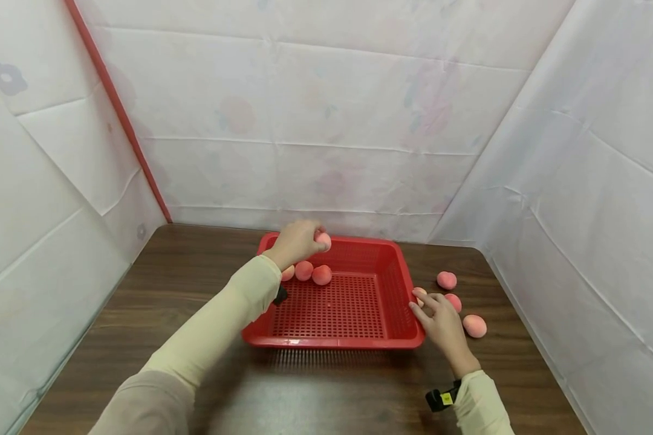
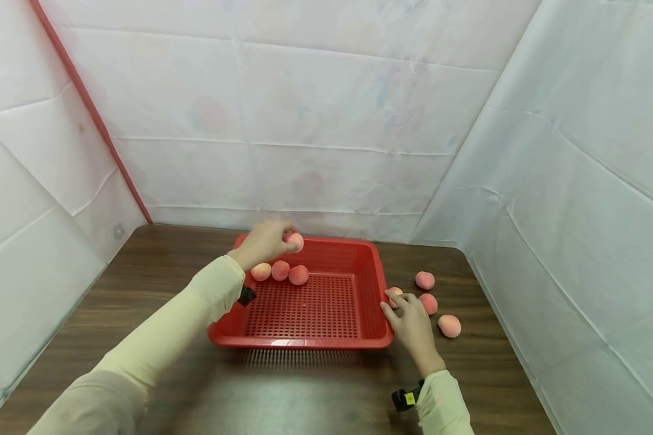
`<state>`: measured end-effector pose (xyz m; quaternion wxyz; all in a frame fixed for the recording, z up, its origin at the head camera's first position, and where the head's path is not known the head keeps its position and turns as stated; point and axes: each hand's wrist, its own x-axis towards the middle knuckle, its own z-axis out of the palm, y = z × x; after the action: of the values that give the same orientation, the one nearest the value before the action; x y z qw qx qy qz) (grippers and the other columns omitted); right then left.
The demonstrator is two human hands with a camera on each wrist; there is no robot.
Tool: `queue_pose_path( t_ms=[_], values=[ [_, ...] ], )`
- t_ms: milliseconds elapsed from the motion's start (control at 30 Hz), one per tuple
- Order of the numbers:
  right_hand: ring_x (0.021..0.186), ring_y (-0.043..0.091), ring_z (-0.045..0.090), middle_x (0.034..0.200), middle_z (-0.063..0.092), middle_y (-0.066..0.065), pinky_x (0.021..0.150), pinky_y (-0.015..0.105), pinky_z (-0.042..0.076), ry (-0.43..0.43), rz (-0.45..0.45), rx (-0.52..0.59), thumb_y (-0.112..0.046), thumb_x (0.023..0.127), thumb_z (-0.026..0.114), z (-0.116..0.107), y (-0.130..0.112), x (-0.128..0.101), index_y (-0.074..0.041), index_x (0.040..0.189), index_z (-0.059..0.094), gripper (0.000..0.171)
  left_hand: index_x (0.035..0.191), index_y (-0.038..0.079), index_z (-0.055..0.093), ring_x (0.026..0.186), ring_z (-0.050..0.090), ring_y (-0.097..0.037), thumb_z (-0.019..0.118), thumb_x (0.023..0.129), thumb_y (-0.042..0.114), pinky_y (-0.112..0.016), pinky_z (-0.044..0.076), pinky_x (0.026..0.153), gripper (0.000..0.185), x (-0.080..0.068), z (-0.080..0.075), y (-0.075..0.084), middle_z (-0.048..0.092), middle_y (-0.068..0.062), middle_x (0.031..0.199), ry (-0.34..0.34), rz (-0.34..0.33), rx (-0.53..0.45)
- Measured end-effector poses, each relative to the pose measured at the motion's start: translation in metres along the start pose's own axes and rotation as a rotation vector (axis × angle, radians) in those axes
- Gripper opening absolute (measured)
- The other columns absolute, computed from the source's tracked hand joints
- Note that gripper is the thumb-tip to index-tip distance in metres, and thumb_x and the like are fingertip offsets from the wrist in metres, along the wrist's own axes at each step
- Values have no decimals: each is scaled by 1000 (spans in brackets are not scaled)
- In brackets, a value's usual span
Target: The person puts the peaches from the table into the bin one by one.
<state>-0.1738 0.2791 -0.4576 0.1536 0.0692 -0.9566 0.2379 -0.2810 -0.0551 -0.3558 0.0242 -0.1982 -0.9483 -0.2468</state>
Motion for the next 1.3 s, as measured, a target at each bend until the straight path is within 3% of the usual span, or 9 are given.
queue_pose_path(
  t_ms=[200,533,800,1300],
  values=[
    [83,26,60,105,68,16,69,38,49,10,-15,13,-23,90,70,0,0,-2,-7,124,68,38,120,8,65,101,63,-25,69,90,28,-40,51,89,37,4,14,3,69,-8,110,-69,-23,-29],
    [82,27,59,103,67,16,67,35,48,26,-20,13,-21,87,73,1,-3,0,-7,121,70,37,126,8,63,103,63,-22,68,91,28,-37,50,90,41,12,39,6,67,-8,119,-172,15,-54],
    [80,27,57,101,66,15,65,33,45,22,0,9,-21,87,72,2,-2,-3,-8,121,70,37,127,9,63,113,62,-25,68,91,26,-40,49,95,40,18,58,4,66,-8,125,-205,32,-30],
    [83,24,56,100,66,14,66,33,44,41,0,28,-23,89,70,1,-4,-7,-9,120,71,34,126,7,63,111,63,-28,69,92,24,-41,51,92,39,21,80,0,66,-11,121,-256,78,24]
  ],
)
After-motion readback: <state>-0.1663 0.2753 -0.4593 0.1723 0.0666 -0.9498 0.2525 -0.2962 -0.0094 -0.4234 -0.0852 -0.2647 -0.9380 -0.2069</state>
